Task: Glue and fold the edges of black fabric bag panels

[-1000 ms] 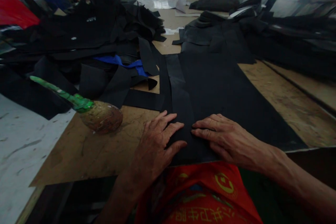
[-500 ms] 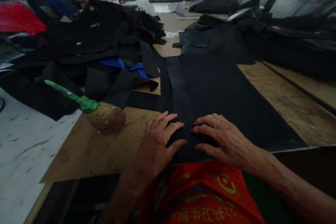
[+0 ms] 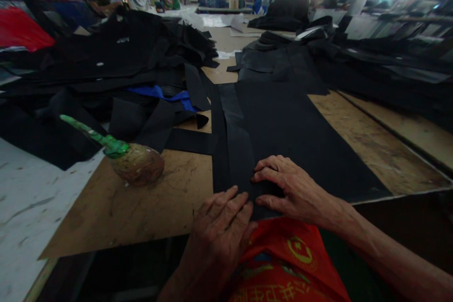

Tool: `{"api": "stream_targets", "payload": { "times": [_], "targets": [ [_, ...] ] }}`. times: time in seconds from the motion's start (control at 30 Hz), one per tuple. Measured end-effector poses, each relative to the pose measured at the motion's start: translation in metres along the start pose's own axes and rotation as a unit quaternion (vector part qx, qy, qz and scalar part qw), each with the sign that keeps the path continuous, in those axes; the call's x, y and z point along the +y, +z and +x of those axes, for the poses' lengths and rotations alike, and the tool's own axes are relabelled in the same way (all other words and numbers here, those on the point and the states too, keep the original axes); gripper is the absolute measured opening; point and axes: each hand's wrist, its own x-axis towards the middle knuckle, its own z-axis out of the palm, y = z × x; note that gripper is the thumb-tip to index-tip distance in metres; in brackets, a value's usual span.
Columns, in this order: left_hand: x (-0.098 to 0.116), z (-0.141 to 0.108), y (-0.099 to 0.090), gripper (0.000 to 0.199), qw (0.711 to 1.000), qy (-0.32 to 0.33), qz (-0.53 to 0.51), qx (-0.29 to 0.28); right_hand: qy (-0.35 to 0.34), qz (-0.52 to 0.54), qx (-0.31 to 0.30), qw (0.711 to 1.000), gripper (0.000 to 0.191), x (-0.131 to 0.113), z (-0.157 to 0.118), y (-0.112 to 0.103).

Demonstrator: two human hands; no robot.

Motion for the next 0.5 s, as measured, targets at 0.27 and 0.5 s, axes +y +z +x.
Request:
{"api": "stream_targets", "payload": {
  "times": [0.27,0.5],
  "targets": [
    [0.001,-0.007,0.007,0.021,0.999,0.002,0.042,0.019,-0.019,-0.026,0.105,0.994,0.029,0.000,-0.022,0.011],
    [-0.008,-0.017,0.021,0.025,0.997,0.024,0.042,0.055,-0.108,-0.214,0.108,0.965,0.033,-0.029,-0.052,0.031]
  ]
}}
